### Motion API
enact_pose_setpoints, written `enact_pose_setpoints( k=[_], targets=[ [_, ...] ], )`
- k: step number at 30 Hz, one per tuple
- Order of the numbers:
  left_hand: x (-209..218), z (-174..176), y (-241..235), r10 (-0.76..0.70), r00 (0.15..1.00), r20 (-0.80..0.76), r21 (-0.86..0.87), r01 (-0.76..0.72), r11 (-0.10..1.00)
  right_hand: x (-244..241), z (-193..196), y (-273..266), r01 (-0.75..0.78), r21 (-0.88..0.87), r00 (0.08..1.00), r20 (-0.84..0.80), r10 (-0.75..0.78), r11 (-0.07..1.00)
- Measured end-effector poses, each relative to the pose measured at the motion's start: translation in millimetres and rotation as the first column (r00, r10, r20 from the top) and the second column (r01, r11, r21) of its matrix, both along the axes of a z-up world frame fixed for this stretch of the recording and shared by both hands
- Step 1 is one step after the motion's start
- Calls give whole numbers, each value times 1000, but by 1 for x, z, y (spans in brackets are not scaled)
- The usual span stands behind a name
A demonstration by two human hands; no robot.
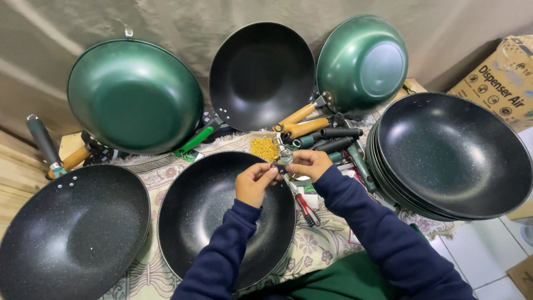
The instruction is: Attaching a handle to a wok using a screwdriver and screws
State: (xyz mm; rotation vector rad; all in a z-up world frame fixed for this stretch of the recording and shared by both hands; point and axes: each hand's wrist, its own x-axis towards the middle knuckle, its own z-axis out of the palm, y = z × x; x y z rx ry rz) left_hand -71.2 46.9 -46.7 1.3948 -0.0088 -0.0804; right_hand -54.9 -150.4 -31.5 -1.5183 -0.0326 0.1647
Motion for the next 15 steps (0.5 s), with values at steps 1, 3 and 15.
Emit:
enact_pose_setpoints(
  k=[1,3,15],
  targets=[
    [0,4,2,-6,1000,15,86,5,996,-5,15,6,11,-38,1000,24,-10,999],
    [-4,10,5,-14,1000,23,173,10,985,-11,22,10,21,-73,999,43,-18,997],
    [-45,40,-27,-268,882,-388,840,458,291,16,-12,-18,210,-609,978,134,-162,765]
  ],
)
